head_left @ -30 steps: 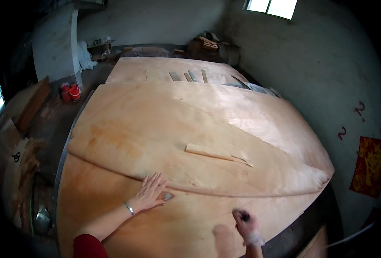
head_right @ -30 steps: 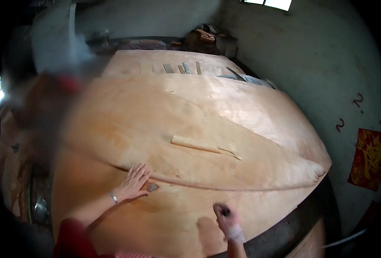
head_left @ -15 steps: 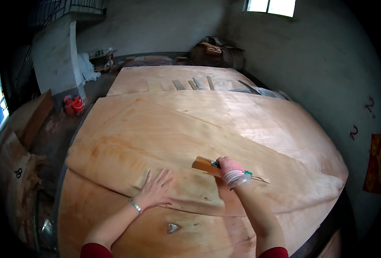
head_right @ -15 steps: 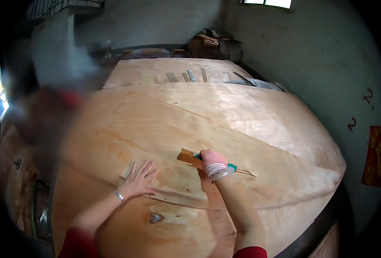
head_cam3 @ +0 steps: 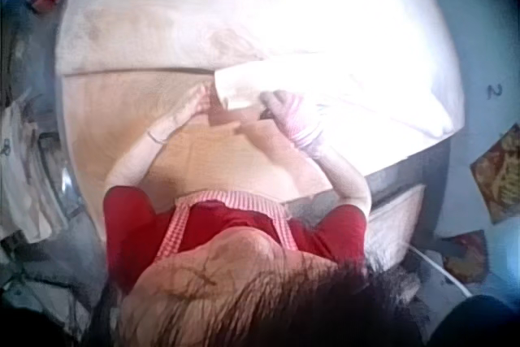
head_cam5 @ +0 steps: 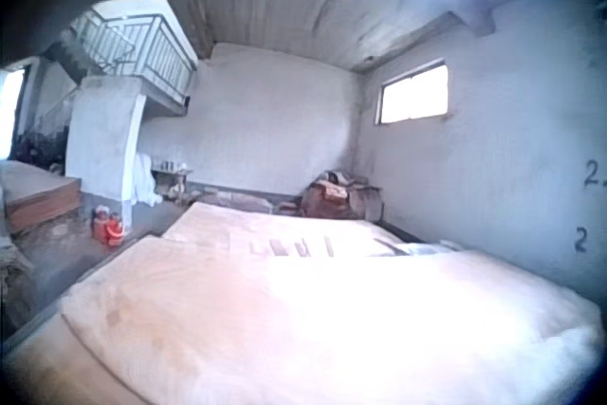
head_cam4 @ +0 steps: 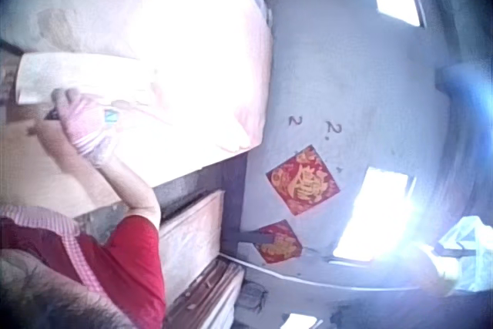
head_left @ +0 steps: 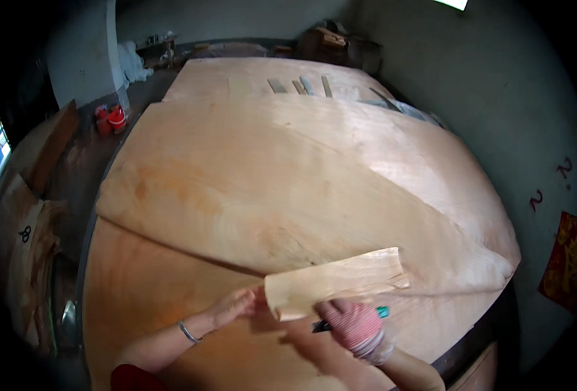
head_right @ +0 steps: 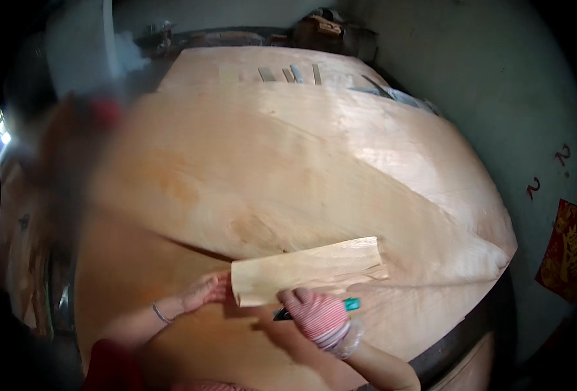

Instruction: The person cuts small pieces of wood veneer from a larger sheet using a utility knife and a metal template, then removes the excess material.

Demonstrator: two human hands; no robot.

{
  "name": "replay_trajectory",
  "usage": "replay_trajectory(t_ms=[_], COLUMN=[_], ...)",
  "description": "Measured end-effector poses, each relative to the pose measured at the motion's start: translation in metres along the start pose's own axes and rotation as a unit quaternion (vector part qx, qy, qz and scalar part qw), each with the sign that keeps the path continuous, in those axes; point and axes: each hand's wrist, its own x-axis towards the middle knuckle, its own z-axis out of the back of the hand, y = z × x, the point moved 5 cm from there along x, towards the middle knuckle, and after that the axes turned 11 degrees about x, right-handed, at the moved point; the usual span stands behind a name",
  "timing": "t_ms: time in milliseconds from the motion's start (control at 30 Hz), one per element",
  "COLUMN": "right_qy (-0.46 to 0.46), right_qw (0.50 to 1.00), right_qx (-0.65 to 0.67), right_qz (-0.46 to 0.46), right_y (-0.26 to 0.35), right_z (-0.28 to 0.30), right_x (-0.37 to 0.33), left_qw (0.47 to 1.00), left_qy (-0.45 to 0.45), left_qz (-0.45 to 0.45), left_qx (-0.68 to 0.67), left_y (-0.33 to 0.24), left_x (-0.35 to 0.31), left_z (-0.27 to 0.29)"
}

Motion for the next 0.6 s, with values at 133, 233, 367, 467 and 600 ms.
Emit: replay_trajectory(t_ms=[133, 233, 367, 467, 600], right_qy=[0.127, 0.076, -0.089, -0.132, -0.141], right_qw=[0.977, 0.961, 0.967, 0.946, 0.906], right_qx=[0.173, 0.262, 0.197, 0.180, 0.227], right_qz=[-0.014, -0.054, -0.133, -0.236, -0.328], right_y=[0.035, 0.030, -0.023, -0.068, -0.114], right_z=[-0.074, -0.082, -0.045, -0.034, -0.063], right_x=[-0.045, -0.064, -0.078, -0.074, -0.069], left_qw=[0.993, 0.975, 0.945, 0.934, 0.923], left_qy=[-0.082, -0.156, -0.201, -0.185, -0.191], left_qz=[0.079, 0.056, -0.011, -0.005, -0.002], left_qx=[0.034, 0.147, 0.256, 0.307, 0.333], left_y=[0.048, 0.071, 0.050, 0.047, 0.034], left_x=[-0.042, -0.054, -0.082, -0.101, -0.136], left_z=[-0.016, -0.008, -0.007, 0.009, 0.033])
